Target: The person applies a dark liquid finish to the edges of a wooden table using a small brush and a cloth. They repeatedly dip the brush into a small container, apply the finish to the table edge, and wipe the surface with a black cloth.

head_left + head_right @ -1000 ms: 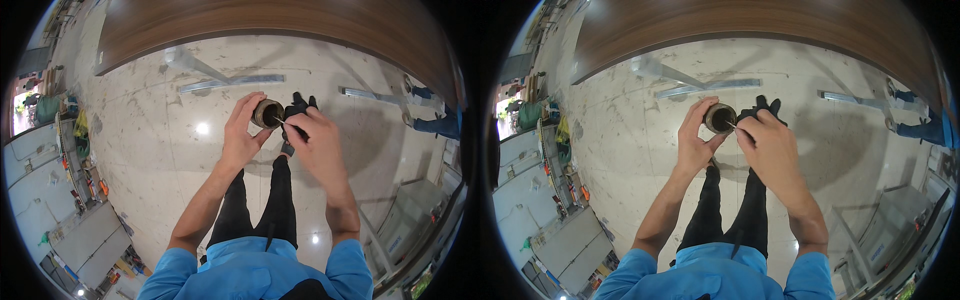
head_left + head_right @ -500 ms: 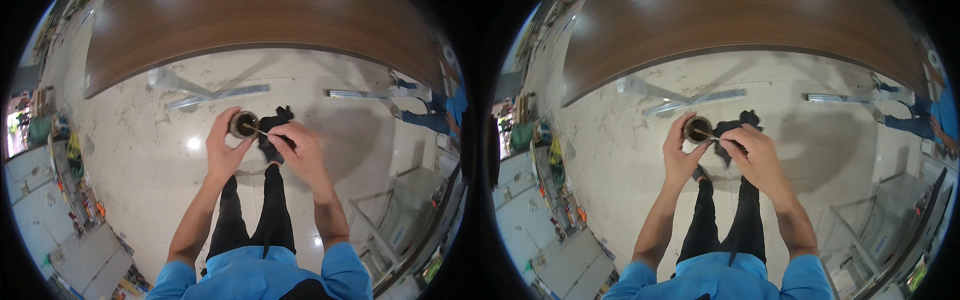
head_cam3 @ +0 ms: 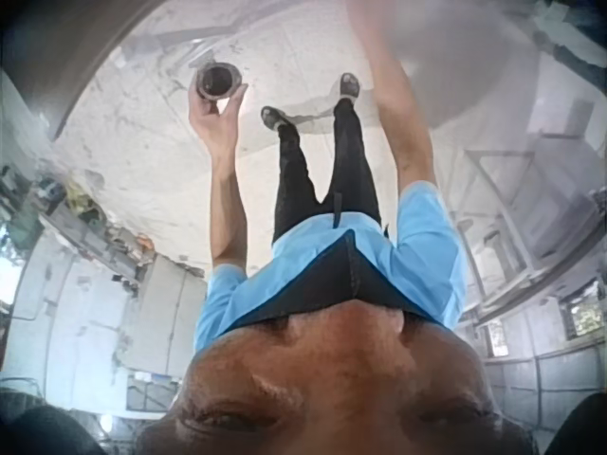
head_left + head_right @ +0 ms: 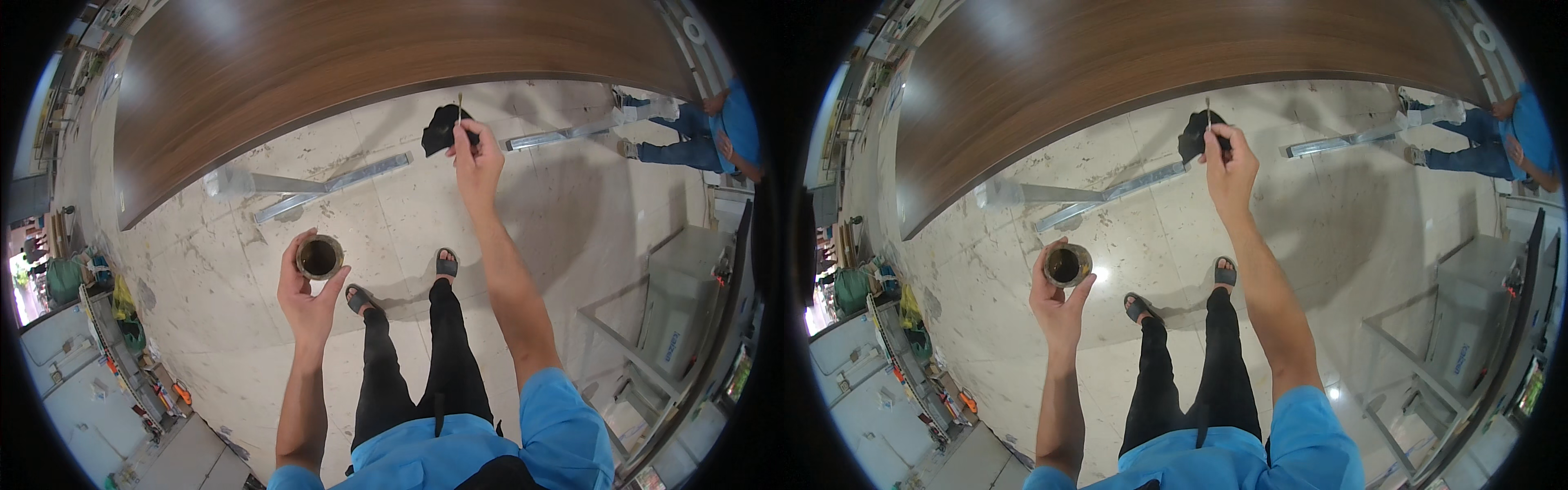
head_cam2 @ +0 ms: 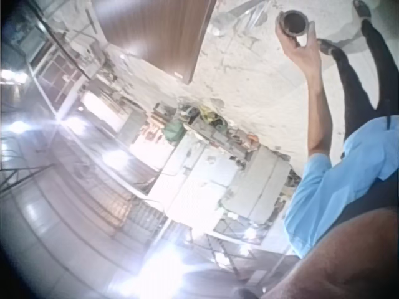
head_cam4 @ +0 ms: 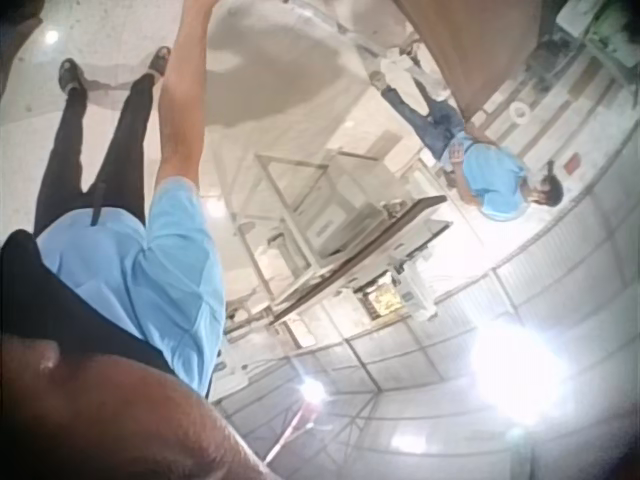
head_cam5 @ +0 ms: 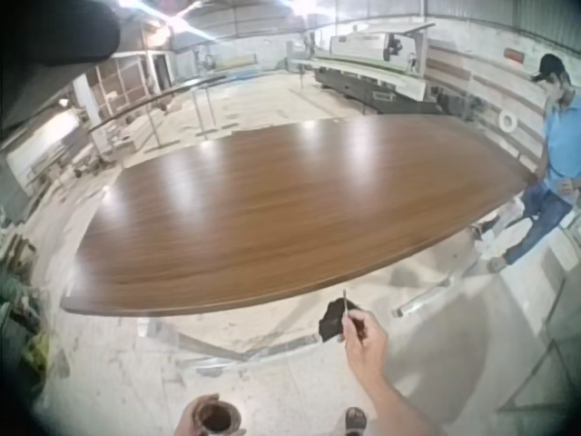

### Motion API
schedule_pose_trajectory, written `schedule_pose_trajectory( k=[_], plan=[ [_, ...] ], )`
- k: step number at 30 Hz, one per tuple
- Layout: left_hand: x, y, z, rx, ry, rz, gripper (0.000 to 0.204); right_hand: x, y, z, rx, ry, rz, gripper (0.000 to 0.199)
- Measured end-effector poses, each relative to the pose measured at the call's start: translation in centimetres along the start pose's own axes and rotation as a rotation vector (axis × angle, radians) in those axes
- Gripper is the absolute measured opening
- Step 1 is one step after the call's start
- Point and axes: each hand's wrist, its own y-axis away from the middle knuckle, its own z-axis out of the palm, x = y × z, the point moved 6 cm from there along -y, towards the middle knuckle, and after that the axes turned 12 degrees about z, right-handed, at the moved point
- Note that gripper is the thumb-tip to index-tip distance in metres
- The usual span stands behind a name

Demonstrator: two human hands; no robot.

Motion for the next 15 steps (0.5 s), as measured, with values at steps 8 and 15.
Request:
schedule_pose_trajectory(
  k=[8, 15],
  plan=[
    [0.4, 0.9, -0.2, -0.016, -0.007, -0.034, 0.075, -0.4, -4.0, -0.7, 0.098, -0.099, 0.021, 0.015],
    [0.5, 1.0, 0.2, -0.043, -0.011, -0.030, 0.075, -0.3, -3.5, 1.2, -0.014, -0.056, -0.043, 0.016]
  ],
)
